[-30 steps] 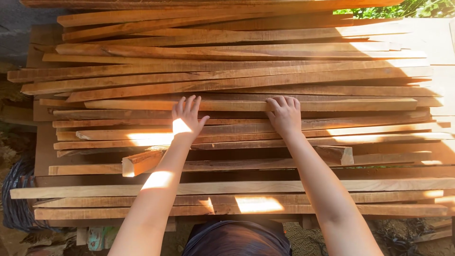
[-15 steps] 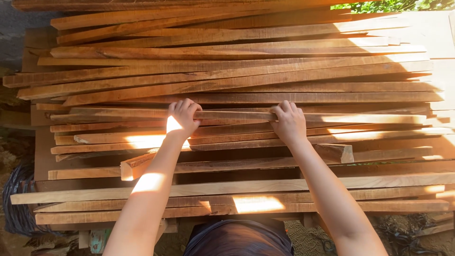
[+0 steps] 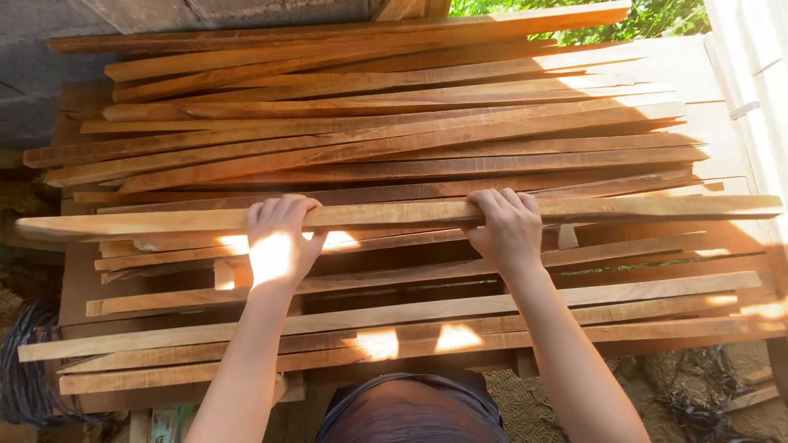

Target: The person stacks long, thin wooden planks on a wooden rack outdoors. They pick up planks from a pile and place them one by one onto the rack, aligning them carefully. The person continues this process, building a neat stack of wood.

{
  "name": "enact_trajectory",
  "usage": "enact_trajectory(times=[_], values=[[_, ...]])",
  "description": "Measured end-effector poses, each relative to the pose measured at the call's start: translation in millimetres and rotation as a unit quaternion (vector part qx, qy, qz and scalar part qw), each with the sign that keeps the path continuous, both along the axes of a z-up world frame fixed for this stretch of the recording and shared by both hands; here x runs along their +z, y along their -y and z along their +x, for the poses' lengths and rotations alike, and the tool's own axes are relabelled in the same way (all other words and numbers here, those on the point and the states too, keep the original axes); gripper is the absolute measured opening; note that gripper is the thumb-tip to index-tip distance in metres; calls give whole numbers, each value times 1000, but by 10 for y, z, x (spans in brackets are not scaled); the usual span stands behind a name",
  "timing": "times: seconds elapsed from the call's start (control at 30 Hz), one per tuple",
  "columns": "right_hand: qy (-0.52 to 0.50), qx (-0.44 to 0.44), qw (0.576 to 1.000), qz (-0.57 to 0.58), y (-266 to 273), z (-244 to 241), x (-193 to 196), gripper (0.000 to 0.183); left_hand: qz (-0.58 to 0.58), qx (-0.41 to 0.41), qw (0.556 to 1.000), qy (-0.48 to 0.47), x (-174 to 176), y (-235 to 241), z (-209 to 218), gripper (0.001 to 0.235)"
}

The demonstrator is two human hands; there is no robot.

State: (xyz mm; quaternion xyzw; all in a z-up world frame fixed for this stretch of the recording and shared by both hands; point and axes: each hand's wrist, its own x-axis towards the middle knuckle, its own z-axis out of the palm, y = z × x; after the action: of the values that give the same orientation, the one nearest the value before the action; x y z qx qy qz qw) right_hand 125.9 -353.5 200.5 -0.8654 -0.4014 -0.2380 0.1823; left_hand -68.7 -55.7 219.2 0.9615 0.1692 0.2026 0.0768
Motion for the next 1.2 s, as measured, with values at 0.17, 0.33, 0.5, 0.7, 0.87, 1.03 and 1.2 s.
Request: enact_trajectory(times=[0.17,0.33,0.5,0.7,0.87,1.03,1.2], values=[[-60,5,998,-2,401,-724,289,45,68,33,997,-19,274,448,-709,39],[-151,7,988,-38,833,-1498,-338,47,-43,65,986,-148,-305,960,-1430,42],[-246,17,963,-108,1041,-1919,-1239,37,-201,84,892,-395,-1185,1058,-1780,39],[-259,18,956,-133,1011,-2093,-1116,34,-240,27,883,-404,-1254,1135,-1923,48],[-238,42,965,-105,1231,-2235,-1452,42,-227,-4,913,-339,-1360,1297,-2080,47],[-184,14,979,-89,1254,-2367,-1698,50,-156,-35,939,-305,-1742,1374,-2212,50],[-166,20,980,-104,1234,-2365,-1825,48,-145,-61,950,-268,-1905,1367,-2198,45]])
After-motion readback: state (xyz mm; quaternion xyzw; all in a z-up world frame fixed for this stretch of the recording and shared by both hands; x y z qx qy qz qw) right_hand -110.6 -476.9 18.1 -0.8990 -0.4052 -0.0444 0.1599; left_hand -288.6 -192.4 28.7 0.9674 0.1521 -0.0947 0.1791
